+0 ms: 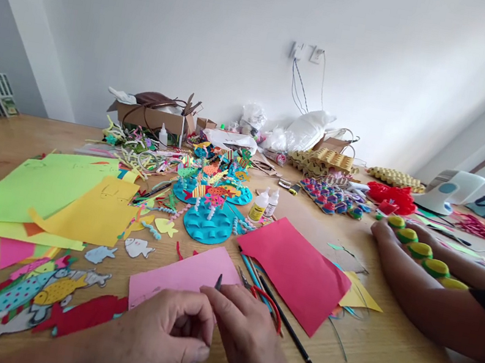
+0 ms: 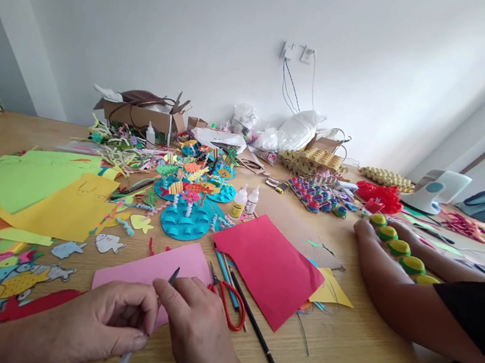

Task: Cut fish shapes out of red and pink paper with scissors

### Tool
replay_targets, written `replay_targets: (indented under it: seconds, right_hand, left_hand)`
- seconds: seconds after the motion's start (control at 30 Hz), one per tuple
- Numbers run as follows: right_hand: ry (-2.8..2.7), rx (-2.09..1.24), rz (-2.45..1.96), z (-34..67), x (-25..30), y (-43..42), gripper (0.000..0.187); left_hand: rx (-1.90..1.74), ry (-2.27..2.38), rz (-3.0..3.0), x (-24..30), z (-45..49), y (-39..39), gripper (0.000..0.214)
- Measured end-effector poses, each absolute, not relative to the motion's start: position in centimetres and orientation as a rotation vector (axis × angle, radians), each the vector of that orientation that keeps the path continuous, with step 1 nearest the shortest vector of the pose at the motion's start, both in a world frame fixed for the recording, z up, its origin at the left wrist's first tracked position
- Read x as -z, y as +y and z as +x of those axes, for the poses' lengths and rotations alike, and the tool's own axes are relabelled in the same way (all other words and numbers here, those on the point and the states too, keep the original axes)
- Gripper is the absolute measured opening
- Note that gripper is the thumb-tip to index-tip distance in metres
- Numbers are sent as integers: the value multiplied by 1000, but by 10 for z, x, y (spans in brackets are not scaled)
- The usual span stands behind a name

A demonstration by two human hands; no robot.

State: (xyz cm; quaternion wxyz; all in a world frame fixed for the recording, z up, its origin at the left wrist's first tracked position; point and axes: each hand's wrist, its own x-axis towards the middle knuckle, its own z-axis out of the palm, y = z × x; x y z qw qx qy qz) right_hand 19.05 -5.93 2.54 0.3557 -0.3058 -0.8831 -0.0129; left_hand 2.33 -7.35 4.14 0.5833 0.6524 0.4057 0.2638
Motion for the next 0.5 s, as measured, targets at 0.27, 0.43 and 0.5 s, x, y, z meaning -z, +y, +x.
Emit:
replay_targets:
  seconds: [0.27,0.43,0.5]
  right_hand:
    - [-2029,-179,-952,193,-14,-65,17]
    - [-1828,-808,-1092,183,-12,-71,28]
    - [-1777,-923,-1155,172,-9,-74,24]
  left_hand:
    - [-598,945,1495,-64,-1,-69,16]
    - [-561,1307,1990,-39,-45,-38,27]
    - [-497,1271,2127,-27,-55,-30,32]
